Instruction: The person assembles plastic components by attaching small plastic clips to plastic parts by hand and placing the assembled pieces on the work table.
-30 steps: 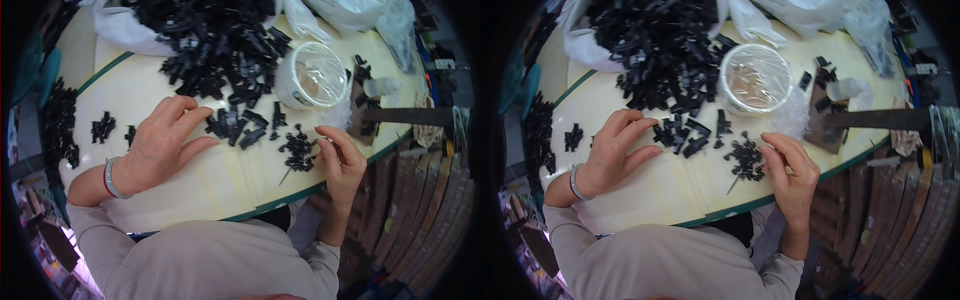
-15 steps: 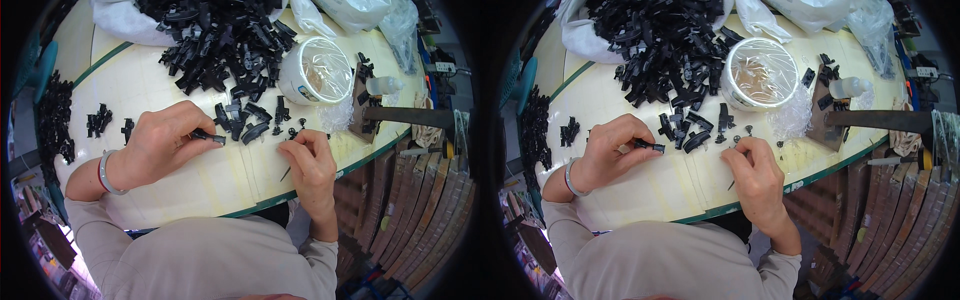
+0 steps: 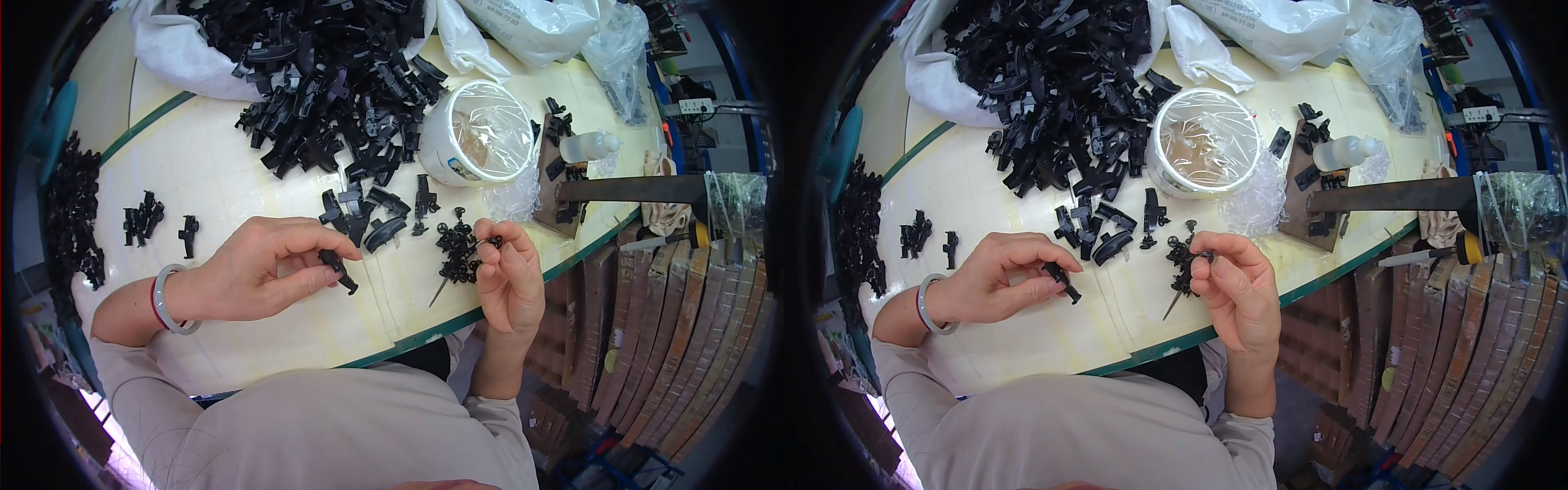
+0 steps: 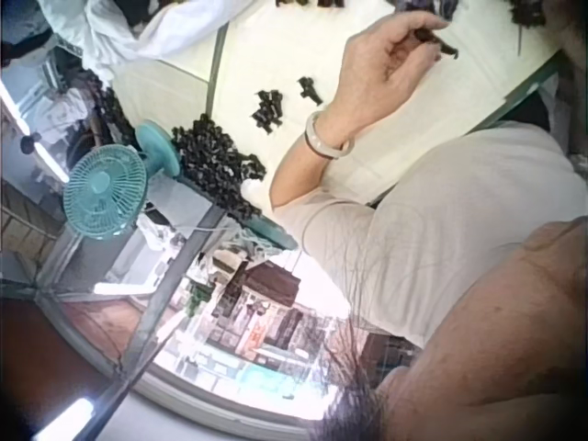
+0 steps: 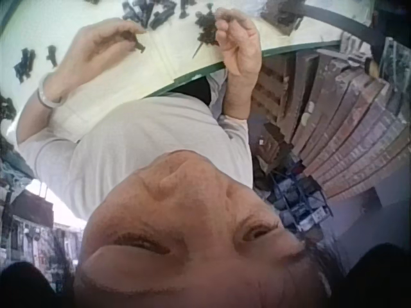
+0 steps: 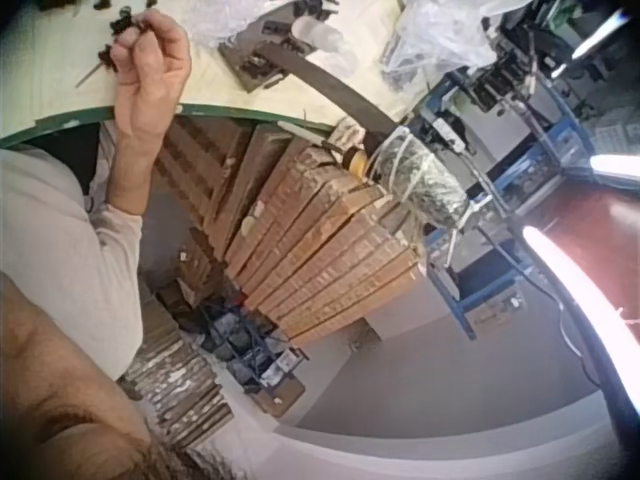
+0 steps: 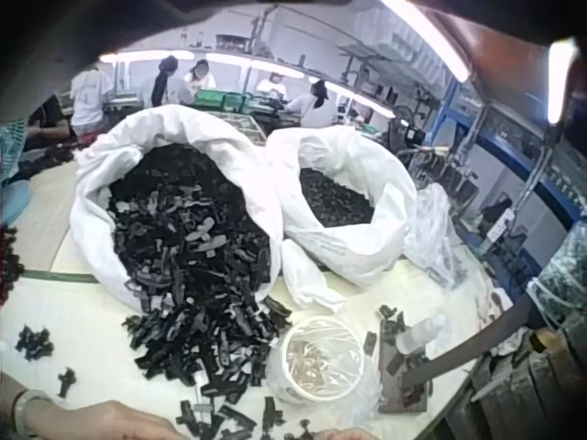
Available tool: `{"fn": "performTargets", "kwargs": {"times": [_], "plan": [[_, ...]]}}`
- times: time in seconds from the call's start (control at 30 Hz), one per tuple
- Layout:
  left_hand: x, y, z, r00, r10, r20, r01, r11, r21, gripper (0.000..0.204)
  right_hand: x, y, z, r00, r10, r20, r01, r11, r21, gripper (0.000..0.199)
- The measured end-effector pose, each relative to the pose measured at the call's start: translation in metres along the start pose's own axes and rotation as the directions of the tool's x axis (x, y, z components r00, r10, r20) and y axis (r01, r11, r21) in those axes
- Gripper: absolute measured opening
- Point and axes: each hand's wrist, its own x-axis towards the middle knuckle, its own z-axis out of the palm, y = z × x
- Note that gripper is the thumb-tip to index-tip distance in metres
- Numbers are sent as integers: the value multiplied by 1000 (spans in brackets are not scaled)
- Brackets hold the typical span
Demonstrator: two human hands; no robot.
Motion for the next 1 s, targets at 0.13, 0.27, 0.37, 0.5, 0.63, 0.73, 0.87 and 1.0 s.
{"fn": "performTargets", "kwargs": {"times": [0.13,0.27,0.37,0.5,0.63,0.73,0.87,1.0], "plan": [[0,7,0,995,-95,-11,91,976,-200,25,1,-1,0,999,-44,13,44,999,-17,22],[2,-1,0,1000,-7,4,8,970,-243,30,1,1,4,986,-157,-50,147,975,-165,21],[3,0,-2,999,-35,25,40,970,-241,32,1,1,2,978,-191,-87,169,962,-217,21],[2,-2,-1,995,-94,11,93,951,-294,30,2,2,3,971,-231,-66,210,950,-231,21],[0,-7,-1,992,-119,-33,101,933,-346,27,5,1,3,970,-230,-77,198,936,-292,21],[7,-1,-4,989,-146,-21,134,951,-279,26,4,-7,4,952,-289,-105,218,875,-432,20],[12,-5,-4,990,-137,17,130,880,-456,29,6,-25,9,899,-416,136,381,591,-710,17],[11,-6,-6,988,-153,19,142,859,-492,31,23,-38,33,839,-472,271,412,225,-883,18]]}}
